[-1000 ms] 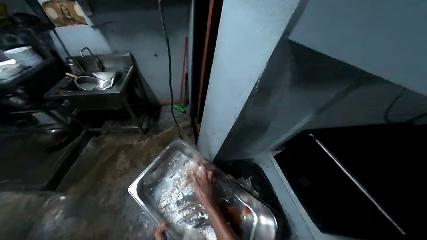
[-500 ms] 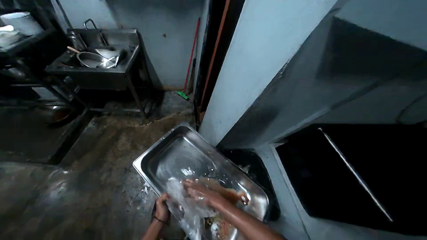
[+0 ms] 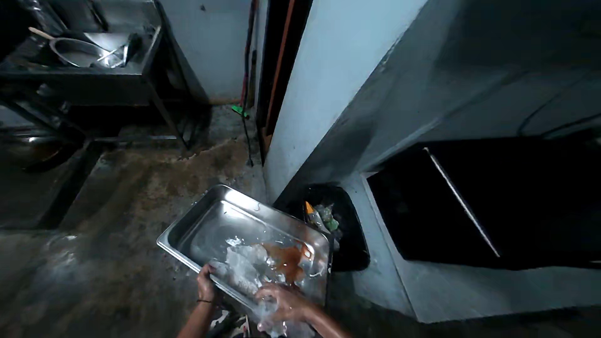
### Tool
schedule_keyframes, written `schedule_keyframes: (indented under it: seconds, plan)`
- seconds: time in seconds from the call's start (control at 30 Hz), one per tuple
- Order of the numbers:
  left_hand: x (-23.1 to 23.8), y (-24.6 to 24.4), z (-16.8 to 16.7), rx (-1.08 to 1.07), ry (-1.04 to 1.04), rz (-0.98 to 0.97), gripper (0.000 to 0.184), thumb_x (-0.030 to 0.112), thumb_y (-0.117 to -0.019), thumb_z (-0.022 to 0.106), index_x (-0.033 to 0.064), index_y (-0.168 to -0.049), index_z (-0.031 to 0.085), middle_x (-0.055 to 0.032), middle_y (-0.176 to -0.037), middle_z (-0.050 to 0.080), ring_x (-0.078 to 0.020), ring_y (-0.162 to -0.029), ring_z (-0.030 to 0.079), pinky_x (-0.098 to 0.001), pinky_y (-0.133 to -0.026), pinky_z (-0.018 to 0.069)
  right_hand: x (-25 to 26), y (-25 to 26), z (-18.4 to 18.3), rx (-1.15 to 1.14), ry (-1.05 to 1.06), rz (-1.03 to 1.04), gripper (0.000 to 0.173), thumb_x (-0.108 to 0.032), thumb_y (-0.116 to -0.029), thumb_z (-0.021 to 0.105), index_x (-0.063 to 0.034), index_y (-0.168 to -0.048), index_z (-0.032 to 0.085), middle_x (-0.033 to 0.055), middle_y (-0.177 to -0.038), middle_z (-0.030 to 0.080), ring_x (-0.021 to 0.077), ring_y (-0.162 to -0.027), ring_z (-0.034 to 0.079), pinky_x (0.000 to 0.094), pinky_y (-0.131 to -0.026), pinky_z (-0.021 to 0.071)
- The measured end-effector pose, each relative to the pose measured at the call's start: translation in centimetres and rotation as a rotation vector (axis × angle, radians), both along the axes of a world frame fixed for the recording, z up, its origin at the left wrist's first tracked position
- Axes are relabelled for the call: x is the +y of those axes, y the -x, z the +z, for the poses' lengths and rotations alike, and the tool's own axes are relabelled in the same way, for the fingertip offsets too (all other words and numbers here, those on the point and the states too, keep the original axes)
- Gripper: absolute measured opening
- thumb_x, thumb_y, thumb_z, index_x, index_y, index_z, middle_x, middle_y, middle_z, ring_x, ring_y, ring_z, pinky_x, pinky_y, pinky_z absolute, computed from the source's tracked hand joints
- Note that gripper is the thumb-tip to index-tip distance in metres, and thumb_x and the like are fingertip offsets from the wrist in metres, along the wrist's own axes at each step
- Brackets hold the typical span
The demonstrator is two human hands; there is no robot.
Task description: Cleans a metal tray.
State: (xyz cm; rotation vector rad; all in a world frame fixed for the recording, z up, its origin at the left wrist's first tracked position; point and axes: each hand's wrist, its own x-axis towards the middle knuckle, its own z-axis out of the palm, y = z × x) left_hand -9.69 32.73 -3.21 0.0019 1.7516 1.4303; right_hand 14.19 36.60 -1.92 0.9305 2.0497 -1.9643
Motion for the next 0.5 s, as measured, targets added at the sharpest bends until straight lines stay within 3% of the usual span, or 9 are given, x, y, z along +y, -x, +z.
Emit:
schedule_keyframes:
  seconds: [0.1, 0.2, 0.33, 0.43, 0.5]
  plan:
    - [-0.5, -0.6, 0.0, -0.066, -0.051, 0.025, 0.01, 0.006, -0.0836, 0.044, 0.0109, -0.081, 0.052, 0.0012, -0.065, 0.059, -0.0088, -0.057, 0.06, -0.0291, -0.053, 0.0537, 0.2, -1.1, -0.6, 0.095, 0.089, -0.059, 0.059, -0.026, -0.079, 0.089, -0.002, -0.127, 0.066, 0.0163, -0.122, 0.069, 0.024, -0.114, 0.066, 0.0438, -0.103, 0.052]
    - [-0.5, -1.1, 0.5, -0.115, -0.12, 0.017, 0.015, 0.006, -0.0831, 0.042, 0.0131, -0.077, 0.053, 0.0025, -0.063, 0.061, -0.0078, -0.057, 0.062, -0.028, -0.054, 0.0552, 1.3, -2.4, -0.5, 0.195, 0.277, -0.195, 0.043, -0.008, -0.0799, 0.083, 0.0015, -0.119, 0.067, 0.0123, -0.108, 0.072, 0.018, -0.098, 0.068, 0.0397, -0.091, 0.0571]
    - [-0.1, -1.7, 1.0, -0.101, -0.164, -0.008, 0.018, 0.005, -0.0818, 0.041, 0.0145, -0.074, 0.055, 0.0039, -0.063, 0.063, -0.0064, -0.059, 0.064, -0.0268, -0.057, 0.0566, 4.7, -5.4, 2.6, 0.187, 0.358, -0.496, 0.046, 0.002, -0.0804, 0.076, 0.0001, -0.124, 0.064, 0.0094, -0.118, 0.071, 0.0179, -0.109, 0.068, 0.0373, -0.096, 0.0577]
    - [0.0, -1.9, 0.5, -0.085, -0.21, -0.019, 0.02, 0.005, -0.0799, 0.042, 0.0161, -0.069, 0.055, 0.004, -0.062, 0.064, -0.0059, -0.058, 0.064, -0.0268, -0.057, 0.0565, 8.4, -9.8, 3.2, 0.293, 0.242, -0.655, 0.044, -0.011, -0.0841, 0.074, -0.0019, -0.126, 0.064, 0.0094, -0.12, 0.07, 0.0186, -0.112, 0.067, 0.0382, -0.098, 0.0565]
    - [-0.1, -2.1, 0.1, -0.084, -0.216, -0.011, 0.019, 0.006, -0.0791, 0.043, 0.0164, -0.068, 0.055, 0.0035, -0.062, 0.064, -0.0063, -0.058, 0.064, -0.027, -0.056, 0.0564, 10.4, -12.1, 5.6, 0.317, 0.173, -0.79, 0.04, -0.019, -0.0834, 0.073, -0.0086, -0.121, 0.067, 0.0082, -0.115, 0.071, 0.0183, -0.104, 0.068, 0.0379, -0.089, 0.0588]
